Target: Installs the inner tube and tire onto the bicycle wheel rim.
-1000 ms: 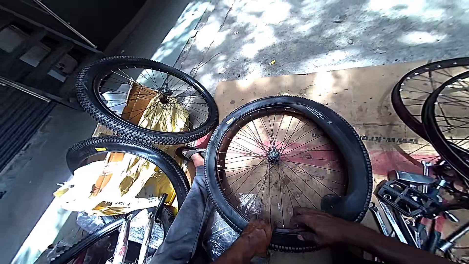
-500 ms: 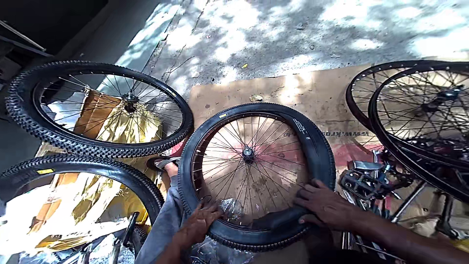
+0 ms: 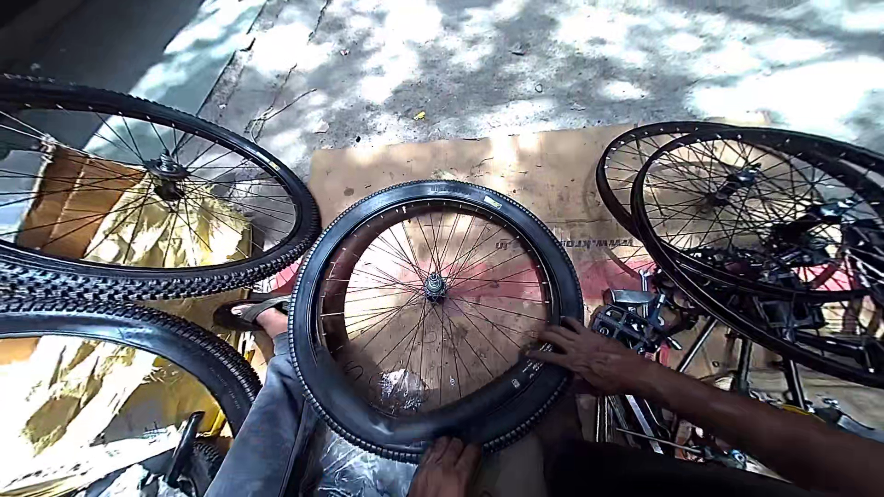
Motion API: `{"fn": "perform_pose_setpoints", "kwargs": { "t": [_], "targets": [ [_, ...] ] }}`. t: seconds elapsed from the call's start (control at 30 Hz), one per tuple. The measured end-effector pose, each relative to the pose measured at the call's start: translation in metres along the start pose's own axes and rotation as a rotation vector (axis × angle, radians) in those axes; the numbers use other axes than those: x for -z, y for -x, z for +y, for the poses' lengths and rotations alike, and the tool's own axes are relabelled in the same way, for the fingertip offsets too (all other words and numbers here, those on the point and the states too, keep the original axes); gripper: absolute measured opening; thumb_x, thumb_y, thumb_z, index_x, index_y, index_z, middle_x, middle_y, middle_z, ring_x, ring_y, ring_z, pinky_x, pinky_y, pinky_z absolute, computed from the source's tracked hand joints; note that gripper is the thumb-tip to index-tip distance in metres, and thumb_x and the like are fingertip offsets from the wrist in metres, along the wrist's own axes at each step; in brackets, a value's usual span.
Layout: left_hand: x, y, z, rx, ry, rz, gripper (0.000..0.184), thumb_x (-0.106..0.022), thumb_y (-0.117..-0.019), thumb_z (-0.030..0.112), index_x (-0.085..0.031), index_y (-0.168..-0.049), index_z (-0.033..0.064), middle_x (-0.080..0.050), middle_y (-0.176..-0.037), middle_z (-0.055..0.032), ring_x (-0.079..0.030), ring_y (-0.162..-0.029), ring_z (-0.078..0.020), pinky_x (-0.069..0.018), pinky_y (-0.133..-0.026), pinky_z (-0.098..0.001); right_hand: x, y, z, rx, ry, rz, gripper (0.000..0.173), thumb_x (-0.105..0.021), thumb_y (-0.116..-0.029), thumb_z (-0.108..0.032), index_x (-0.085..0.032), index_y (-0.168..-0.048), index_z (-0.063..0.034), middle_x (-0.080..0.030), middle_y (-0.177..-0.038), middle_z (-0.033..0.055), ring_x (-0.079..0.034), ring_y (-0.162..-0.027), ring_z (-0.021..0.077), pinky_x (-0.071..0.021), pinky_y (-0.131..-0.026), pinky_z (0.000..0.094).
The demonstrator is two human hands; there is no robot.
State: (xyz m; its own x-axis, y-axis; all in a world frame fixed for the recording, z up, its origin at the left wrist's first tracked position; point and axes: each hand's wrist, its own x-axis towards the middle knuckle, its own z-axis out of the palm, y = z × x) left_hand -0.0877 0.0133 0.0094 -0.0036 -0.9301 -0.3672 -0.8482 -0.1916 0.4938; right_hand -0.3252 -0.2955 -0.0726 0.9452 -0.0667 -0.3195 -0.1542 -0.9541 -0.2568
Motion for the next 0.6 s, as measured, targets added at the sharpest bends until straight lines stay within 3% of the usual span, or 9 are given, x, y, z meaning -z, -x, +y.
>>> {"fn": "perform_pose_setpoints", "kwargs": {
  "t": [0.03, 0.07, 0.17, 0.23, 0.3, 0.37, 0.47, 0.53, 0.6],
  "targets": [
    [-0.022, -0.006, -0.003, 0.016, -0.08, 0.011, 0.07, -0.082, -0.082, 0.034, -0.058, -0.145, 0.0164, -0.063, -0.135, -0.0188, -0.058, -0.128, -0.0397, -0.0449, -0.108, -0.0588, -0.007, -0.001, -0.005, 0.027, -0.007, 0.02, 0.091, -0.081, -0.08, -0.056, -0.04, -0.157, -0.0339, -0.049, -0.152, 0.0175, -0.043, -0.144, 0.0388, -0.0238, -0.12, 0.0687],
    [-0.039, -0.012, -0.01, 0.033, -0.146, 0.071, 0.079, -0.084, -0.0757, 0.023, -0.055, -0.149, 0.0195, -0.061, -0.137, -0.0222, -0.056, -0.129, -0.0443, -0.0425, -0.108, -0.0632, -0.011, -0.003, -0.011, 0.046, -0.028, 0.024, 0.088, -0.079, -0.0822, -0.057, -0.04, -0.158, -0.0328, -0.05, -0.15, 0.0186, -0.044, -0.143, 0.0391, -0.0216, -0.121, 0.0674],
    [-0.065, -0.019, -0.035, 0.034, -0.307, 0.307, 0.068, -0.073, -0.0781, 0.001, -0.062, -0.14, 0.0251, -0.066, -0.123, -0.0186, -0.063, -0.116, -0.041, -0.0487, -0.1, -0.0601, -0.014, -0.01, -0.026, 0.067, -0.087, 0.048, 0.085, -0.078, -0.0821, -0.057, -0.042, -0.156, -0.034, -0.054, -0.145, 0.0176, -0.047, -0.14, 0.0369, -0.0228, -0.123, 0.0604],
    [-0.062, -0.02, -0.047, 0.002, -0.401, 0.339, 0.066, -0.075, -0.0763, 0.001, -0.063, -0.138, 0.0233, -0.066, -0.128, -0.0162, -0.063, -0.12, -0.0372, -0.0486, -0.102, -0.0558, -0.013, -0.015, -0.031, 0.058, -0.1, 0.03, 0.093, -0.081, -0.0776, -0.058, -0.04, -0.157, -0.0335, -0.053, -0.144, 0.0183, -0.047, -0.138, 0.0381, -0.0266, -0.121, 0.0588],
    [-0.048, -0.029, -0.047, 0.023, -0.446, 0.279, 0.058, -0.082, -0.0683, 0.012, -0.07, -0.125, 0.0169, -0.065, -0.131, -0.0162, -0.062, -0.123, -0.0354, -0.0482, -0.104, -0.0532, -0.013, -0.021, -0.039, 0.046, -0.094, -0.019, 0.108, -0.088, -0.0707, -0.056, -0.032, -0.16, -0.0326, -0.051, -0.145, 0.0206, -0.046, -0.138, 0.0411, -0.0262, -0.119, 0.0635],
    [-0.027, -0.038, -0.033, 0.141, -0.372, 0.039, 0.056, -0.079, -0.074, 0.015, -0.067, -0.128, 0.0093, -0.062, -0.134, -0.0176, -0.059, -0.127, -0.036, -0.0488, -0.105, -0.051, -0.011, -0.028, -0.047, 0.051, -0.115, -0.053, 0.109, -0.092, -0.0696, -0.042, -0.033, -0.16, -0.0286, -0.054, -0.14, 0.0233, -0.048, -0.134, 0.0434, -0.03, -0.117, 0.0639],
    [-0.007, -0.032, -0.023, 0.096, -0.326, 0.089, 0.051, -0.08, -0.0734, 0.014, -0.067, -0.122, 0.0035, -0.066, -0.125, -0.0184, -0.065, -0.114, -0.0361, -0.0565, -0.087, -0.0493, 0.011, -0.037, -0.041, 0.101, -0.153, -0.102, 0.092, -0.091, -0.068, -0.033, -0.049, -0.15, -0.0217, -0.063, -0.125, 0.0186, -0.058, -0.121, 0.0389, -0.0416, -0.11, 0.0544],
    [0.003, -0.024, -0.018, 0.059, -0.249, 0.174, 0.069, -0.086, -0.0682, 0.013, -0.063, -0.133, 0.0073, -0.055, -0.142, -0.0235, -0.066, -0.114, -0.0381, -0.0584, -0.084, -0.049, 0.022, -0.038, -0.038, 0.158, -0.177, -0.128, 0.071, -0.09, -0.0696, -0.033, -0.061, -0.133, -0.0161, -0.069, -0.109, 0.0148, -0.065, -0.105, 0.0359, -0.0504, -0.095, 0.0548],
    [0.012, -0.029, -0.012, 0.121, -0.232, 0.112, 0.101, -0.087, -0.0637, 0.009, -0.044, -0.155, 0.0177, -0.043, -0.156, -0.021, -0.062, -0.122, -0.0366, -0.0577, -0.088, -0.0476, 0.023, -0.037, -0.036, 0.182, -0.168, -0.145, 0.065, -0.089, -0.0709, -0.036, -0.063, -0.127, -0.0161, -0.071, -0.1, 0.0111, -0.068, -0.095, 0.0329, -0.0533, -0.085, 0.0544]
  ]
}}
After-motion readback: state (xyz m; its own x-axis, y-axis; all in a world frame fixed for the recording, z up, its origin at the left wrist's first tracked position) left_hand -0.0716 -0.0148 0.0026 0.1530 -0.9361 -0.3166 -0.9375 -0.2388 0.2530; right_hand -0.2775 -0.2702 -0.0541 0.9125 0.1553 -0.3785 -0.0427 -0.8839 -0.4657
